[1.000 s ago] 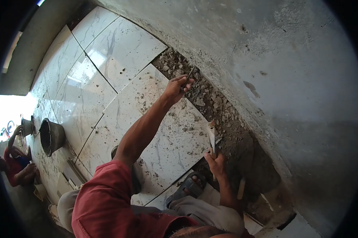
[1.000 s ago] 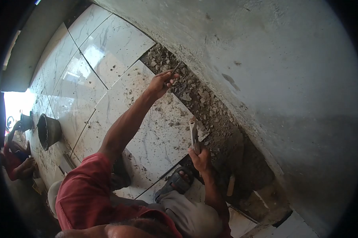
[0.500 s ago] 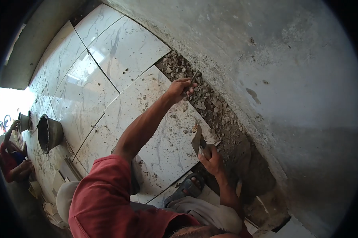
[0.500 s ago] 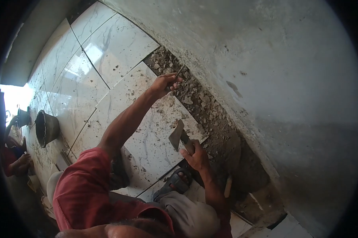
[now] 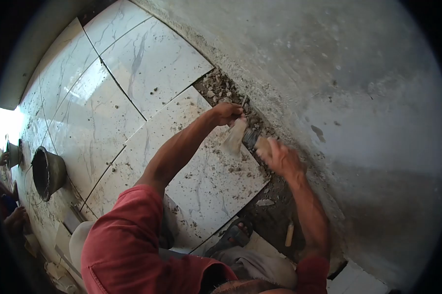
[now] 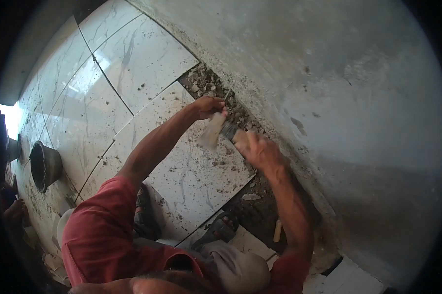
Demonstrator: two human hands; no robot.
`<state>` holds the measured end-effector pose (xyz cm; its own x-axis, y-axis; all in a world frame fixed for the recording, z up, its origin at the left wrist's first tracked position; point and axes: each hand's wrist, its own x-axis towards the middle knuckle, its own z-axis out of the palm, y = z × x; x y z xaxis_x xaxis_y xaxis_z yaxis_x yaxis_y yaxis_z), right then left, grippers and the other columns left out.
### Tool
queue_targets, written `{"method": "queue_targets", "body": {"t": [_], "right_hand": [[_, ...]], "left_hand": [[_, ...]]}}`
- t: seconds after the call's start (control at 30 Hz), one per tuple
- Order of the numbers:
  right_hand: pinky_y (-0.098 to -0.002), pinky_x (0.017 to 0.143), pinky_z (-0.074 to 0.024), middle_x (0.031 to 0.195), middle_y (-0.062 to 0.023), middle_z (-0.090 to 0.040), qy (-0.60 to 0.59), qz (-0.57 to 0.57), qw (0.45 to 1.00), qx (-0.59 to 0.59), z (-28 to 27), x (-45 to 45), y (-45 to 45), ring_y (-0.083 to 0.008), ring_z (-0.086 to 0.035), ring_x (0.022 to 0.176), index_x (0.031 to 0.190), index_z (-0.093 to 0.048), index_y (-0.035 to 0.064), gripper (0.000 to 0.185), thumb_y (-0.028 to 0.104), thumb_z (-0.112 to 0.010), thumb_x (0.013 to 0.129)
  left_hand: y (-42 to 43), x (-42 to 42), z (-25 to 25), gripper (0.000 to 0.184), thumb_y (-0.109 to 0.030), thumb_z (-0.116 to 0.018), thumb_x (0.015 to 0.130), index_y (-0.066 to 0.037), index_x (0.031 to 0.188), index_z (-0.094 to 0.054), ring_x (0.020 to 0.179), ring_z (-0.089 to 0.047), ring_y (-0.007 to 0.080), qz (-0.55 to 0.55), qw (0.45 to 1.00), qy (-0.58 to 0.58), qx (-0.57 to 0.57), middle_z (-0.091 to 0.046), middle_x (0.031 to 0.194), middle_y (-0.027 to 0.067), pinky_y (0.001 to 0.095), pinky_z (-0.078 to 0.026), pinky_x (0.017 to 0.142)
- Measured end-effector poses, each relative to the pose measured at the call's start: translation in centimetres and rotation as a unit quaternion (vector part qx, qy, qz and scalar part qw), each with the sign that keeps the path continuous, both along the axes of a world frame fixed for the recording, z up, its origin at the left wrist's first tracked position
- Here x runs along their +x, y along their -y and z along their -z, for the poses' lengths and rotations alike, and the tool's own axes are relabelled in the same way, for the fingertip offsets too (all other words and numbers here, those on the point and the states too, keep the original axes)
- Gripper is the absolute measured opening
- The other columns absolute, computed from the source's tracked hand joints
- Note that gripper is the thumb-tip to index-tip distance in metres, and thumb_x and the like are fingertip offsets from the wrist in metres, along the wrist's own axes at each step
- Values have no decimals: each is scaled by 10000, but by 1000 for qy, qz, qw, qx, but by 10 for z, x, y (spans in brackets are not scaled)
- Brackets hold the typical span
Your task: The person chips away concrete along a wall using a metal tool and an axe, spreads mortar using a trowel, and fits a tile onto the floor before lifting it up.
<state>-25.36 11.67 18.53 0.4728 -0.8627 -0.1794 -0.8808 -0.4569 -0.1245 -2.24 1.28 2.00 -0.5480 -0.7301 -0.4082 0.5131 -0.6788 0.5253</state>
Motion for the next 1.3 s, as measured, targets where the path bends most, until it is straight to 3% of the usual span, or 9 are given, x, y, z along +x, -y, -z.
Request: {"method": "queue_targets", "body": {"t": [0.2,0.43,0.6,0.7,0.8,0.9,0.97,1.1,1.3], "right_hand": [[-422,628,-530,787,-186,-626,202,-287,935,-45,-19,34,-44,-357,-642,715,1014,-562,49,526,532,-573,805],[-422,582,-520,694,-132,-591,39,-25,999,20,10,21,-24,-317,-622,601,901,-575,71,431,492,-589,808],[-467,576,-501,722,-225,-602,334,-324,883,-53,-14,44,-32,-407,-612,651,951,-498,22,455,463,-546,849],[-457,551,-501,651,-181,-578,87,-4,995,48,18,14,7,-353,-608,578,921,-491,26,461,483,-518,864],[-430,527,-504,639,-149,-569,101,-52,991,63,0,16,-1,-317,-607,550,884,-494,32,478,510,-500,866],[-414,516,-509,681,-157,-593,185,-196,961,64,-17,34,-36,-330,-623,569,825,-523,39,499,537,-519,848],[-386,533,-529,688,-153,-583,299,-297,905,-64,-25,40,-43,-298,-621,556,870,-558,41,509,548,-554,825],[-399,584,-527,708,-175,-591,263,-76,956,104,15,12,-63,-336,-631,640,980,-542,25,573,548,-630,762],[-413,572,-526,778,-192,-599,284,-91,954,21,14,6,-55,-359,-626,639,986,-532,20,542,515,-621,785]], "left_hand": [[-1,-3,-13,203,-62,-403,954,103,1070,-429,790,-606,270,7,999,6,42,-559,908,170,350,-528,702],[6,-2,-6,179,-19,-407,930,124,1023,-458,766,-607,284,-21,999,14,48,-555,862,199,359,-535,698],[5,-5,-25,191,-7,-409,916,157,999,-462,755,-610,295,-43,997,19,63,-559,849,215,354,-536,699],[3,-7,-19,197,-12,-393,922,159,985,-468,748,-611,290,-15,999,29,31,-564,846,216,350,-532,701],[9,-4,-27,204,-44,-405,931,127,961,-512,740,-616,276,131,940,258,-182,-576,833,178,323,-522,718],[8,-5,6,185,-59,-418,931,86,930,-531,737,-618,269,-17,1000,19,14,-581,821,157,316,-524,709],[1,1,-15,156,-45,-419,927,65,894,-525,740,-620,257,-25,997,70,20,-581,825,154,321,-530,690],[-4,5,-14,128,-37,-446,921,73,925,-512,750,-625,248,-6,997,71,-14,-581,842,156,329,-543,691],[-6,2,-27,168,-47,-466,921,76,1032,-493,762,-625,252,-19,996,84,6,-580,842,150,334,-540,686]]}}
